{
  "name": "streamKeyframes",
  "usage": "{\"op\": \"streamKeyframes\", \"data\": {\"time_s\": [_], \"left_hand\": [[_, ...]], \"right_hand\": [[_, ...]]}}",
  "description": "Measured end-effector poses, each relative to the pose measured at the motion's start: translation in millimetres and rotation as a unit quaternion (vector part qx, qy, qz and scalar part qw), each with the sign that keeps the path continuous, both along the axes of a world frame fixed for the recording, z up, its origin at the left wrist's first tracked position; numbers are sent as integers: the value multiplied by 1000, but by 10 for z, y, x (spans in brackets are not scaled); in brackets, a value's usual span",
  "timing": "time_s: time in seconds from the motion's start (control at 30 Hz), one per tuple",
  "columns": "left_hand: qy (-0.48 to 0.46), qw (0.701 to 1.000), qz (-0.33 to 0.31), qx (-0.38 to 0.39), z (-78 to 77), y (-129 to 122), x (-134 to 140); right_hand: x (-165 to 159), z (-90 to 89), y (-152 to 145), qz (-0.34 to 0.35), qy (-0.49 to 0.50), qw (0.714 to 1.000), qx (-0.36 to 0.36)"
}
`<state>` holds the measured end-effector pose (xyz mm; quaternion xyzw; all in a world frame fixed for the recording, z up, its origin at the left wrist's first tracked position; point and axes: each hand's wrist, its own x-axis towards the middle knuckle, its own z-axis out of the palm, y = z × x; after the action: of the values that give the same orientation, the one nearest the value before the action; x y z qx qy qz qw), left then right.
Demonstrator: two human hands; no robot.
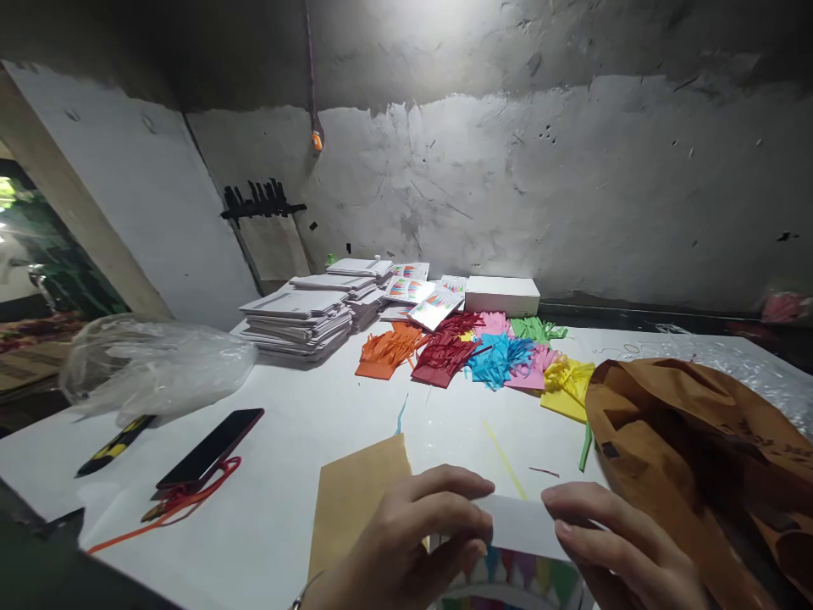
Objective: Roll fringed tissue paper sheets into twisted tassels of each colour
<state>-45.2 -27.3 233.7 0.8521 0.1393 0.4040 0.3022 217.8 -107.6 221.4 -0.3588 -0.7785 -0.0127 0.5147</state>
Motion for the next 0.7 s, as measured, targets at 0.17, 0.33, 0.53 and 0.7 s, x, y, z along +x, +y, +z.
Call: {"op": "streamKeyframes", "data": {"time_s": [0.17, 0.33, 0.53, 0.7], "left_hand": [[-38, 999, 3, 18, -44, 12, 70], [-79, 997, 17, 13, -54, -6, 127], [-100, 994, 18, 28, -67, -18, 144], [-96, 995, 26, 33, -91, -13, 128]], "right_hand": [[42, -158, -1, -87, -126, 983, 103], [68, -130, 23, -62, -147, 982, 100], [-25, -128, -81, -103, -79, 990, 61], [-30, -40, 23, -64, -81, 992, 68]]}}
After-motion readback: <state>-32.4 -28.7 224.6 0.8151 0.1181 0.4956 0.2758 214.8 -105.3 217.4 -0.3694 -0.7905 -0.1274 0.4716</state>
